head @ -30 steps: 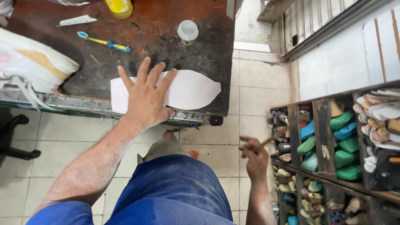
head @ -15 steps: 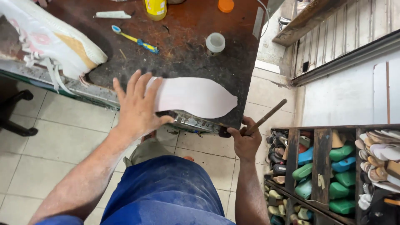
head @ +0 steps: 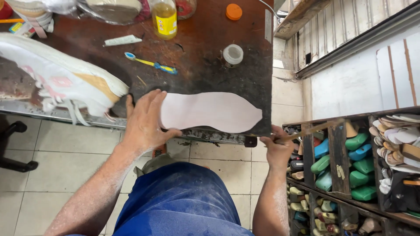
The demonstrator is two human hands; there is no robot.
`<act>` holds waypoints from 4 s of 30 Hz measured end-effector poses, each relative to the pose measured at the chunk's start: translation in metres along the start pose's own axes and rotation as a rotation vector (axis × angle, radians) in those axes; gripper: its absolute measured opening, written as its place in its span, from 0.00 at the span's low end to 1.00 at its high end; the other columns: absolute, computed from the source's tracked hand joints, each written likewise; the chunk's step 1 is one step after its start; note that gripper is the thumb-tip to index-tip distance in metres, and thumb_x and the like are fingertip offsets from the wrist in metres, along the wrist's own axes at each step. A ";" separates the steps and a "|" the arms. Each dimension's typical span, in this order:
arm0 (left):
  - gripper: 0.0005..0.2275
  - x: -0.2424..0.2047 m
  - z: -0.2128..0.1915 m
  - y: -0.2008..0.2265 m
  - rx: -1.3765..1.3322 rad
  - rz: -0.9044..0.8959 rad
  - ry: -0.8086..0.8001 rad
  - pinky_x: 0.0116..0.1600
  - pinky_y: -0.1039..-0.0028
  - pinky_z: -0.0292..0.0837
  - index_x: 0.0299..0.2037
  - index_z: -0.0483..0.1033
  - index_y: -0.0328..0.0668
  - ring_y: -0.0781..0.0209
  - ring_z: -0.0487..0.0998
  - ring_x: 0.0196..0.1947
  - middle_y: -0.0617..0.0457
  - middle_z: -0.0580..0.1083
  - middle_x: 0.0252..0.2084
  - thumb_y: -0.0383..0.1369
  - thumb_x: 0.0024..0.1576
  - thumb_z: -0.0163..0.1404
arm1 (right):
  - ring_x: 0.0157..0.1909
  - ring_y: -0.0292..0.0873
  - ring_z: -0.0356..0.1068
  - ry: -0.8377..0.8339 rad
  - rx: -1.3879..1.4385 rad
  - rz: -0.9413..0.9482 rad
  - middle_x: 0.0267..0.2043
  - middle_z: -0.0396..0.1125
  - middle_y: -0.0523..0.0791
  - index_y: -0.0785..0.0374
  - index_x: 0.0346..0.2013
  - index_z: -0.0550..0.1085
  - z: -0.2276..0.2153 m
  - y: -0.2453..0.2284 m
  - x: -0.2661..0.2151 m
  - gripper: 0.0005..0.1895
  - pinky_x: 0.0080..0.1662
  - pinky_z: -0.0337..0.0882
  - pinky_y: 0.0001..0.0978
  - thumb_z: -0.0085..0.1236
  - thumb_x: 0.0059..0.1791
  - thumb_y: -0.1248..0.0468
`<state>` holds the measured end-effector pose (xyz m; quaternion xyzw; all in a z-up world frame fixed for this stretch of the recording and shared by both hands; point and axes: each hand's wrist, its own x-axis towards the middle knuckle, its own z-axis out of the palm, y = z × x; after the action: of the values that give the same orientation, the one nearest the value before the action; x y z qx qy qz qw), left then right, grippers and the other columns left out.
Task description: The person applies glue to a white shoe insole using a brush. They repeatedly dip the brush into a small container of glue and spread it evenly across the surface of the insole.
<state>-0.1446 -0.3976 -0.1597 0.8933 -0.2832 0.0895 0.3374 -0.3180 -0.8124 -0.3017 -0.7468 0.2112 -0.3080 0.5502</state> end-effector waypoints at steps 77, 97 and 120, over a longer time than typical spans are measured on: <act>0.38 0.055 0.007 -0.032 -0.222 0.192 -0.064 0.60 0.54 0.64 0.59 0.72 0.44 0.40 0.71 0.58 0.44 0.73 0.55 0.45 0.36 0.71 | 0.28 0.39 0.73 -0.266 -0.066 -0.163 0.33 0.74 0.50 0.64 0.37 0.70 0.174 -0.165 0.208 0.11 0.32 0.75 0.27 0.59 0.47 0.80; 0.47 0.060 0.025 -0.016 0.071 0.196 -0.323 0.71 0.39 0.44 0.68 0.66 0.37 0.44 0.68 0.66 0.39 0.71 0.64 0.62 0.43 0.61 | 0.27 0.41 0.73 -0.129 0.596 0.062 0.36 0.73 0.49 0.58 0.39 0.80 0.056 -0.199 0.118 0.18 0.28 0.75 0.29 0.51 0.56 0.48; 0.41 0.054 0.027 -0.020 0.013 0.269 -0.203 0.72 0.38 0.42 0.63 0.69 0.34 0.40 0.68 0.66 0.43 0.74 0.63 0.53 0.42 0.64 | 0.32 0.46 0.73 -0.207 -0.007 -0.102 0.39 0.68 0.56 0.66 0.39 0.66 0.040 -0.148 0.070 0.13 0.36 0.81 0.33 0.57 0.52 0.83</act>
<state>-0.0901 -0.4270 -0.1724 0.8539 -0.4323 0.0447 0.2863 -0.2433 -0.7854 -0.1530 -0.7865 0.1161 -0.2558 0.5501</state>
